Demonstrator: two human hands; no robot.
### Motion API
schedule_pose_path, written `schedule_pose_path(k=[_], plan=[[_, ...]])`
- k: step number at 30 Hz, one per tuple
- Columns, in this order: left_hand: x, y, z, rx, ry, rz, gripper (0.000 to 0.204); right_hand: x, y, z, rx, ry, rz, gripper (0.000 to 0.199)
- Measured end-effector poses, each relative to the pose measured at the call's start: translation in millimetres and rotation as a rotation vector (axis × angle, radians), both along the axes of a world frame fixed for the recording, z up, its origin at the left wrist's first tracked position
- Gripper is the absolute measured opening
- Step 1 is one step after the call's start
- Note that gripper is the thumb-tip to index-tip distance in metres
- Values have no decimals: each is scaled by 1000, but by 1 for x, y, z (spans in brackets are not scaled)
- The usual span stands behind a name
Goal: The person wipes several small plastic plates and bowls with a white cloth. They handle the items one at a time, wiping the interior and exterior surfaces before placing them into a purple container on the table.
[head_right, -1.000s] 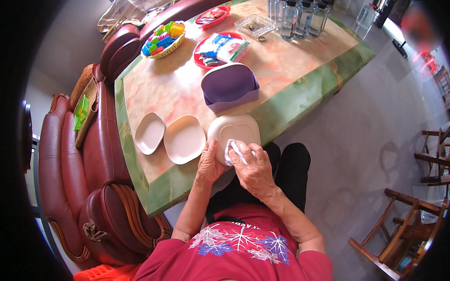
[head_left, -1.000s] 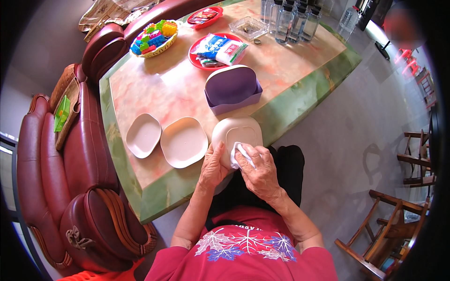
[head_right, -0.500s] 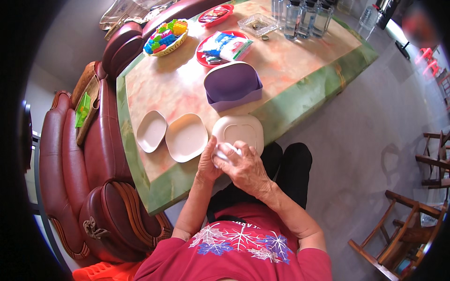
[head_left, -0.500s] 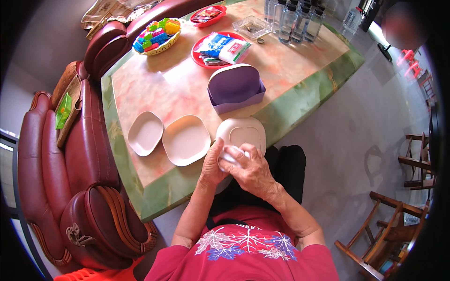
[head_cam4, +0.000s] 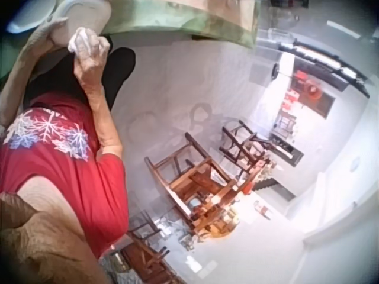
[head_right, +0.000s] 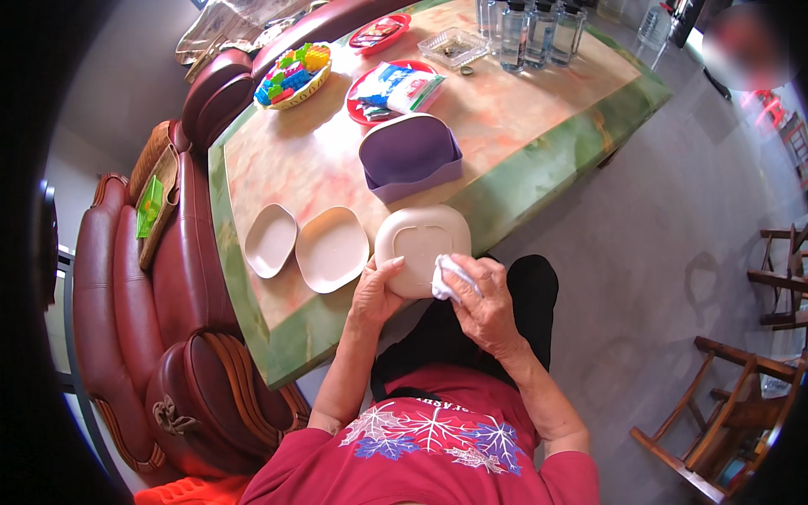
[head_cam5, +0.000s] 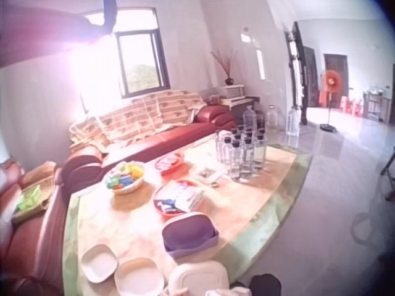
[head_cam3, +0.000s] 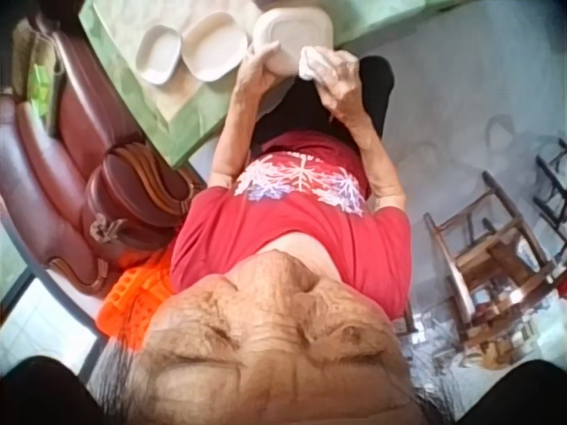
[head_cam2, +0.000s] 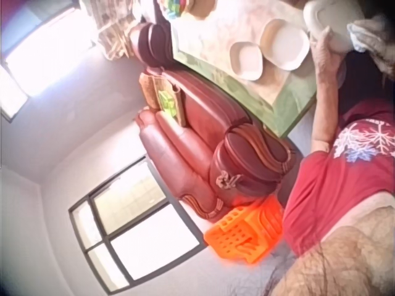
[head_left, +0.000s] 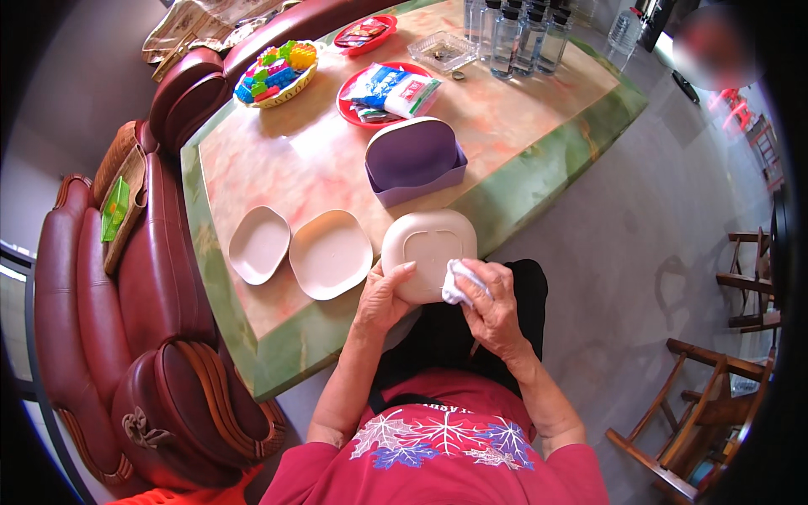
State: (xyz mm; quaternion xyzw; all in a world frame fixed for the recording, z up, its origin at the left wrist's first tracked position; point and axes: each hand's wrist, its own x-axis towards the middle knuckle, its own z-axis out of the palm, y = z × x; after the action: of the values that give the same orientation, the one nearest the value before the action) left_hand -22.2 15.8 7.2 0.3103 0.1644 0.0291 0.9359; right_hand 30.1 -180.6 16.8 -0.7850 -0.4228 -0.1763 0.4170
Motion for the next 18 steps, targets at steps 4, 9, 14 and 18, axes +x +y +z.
schedule_pose_path(k=[4,9,14,18], plan=[[-3,0,-1,-21,-76,-8,46,17,8,-4,119,112,-51,50],[-4,-1,-3,-58,-95,12,50,41,27,-1,212,330,-106,39],[-6,-3,-12,-45,-100,92,52,29,32,-8,212,486,-154,40],[-5,-6,-11,-49,-95,129,52,0,28,-26,171,391,-201,46]])
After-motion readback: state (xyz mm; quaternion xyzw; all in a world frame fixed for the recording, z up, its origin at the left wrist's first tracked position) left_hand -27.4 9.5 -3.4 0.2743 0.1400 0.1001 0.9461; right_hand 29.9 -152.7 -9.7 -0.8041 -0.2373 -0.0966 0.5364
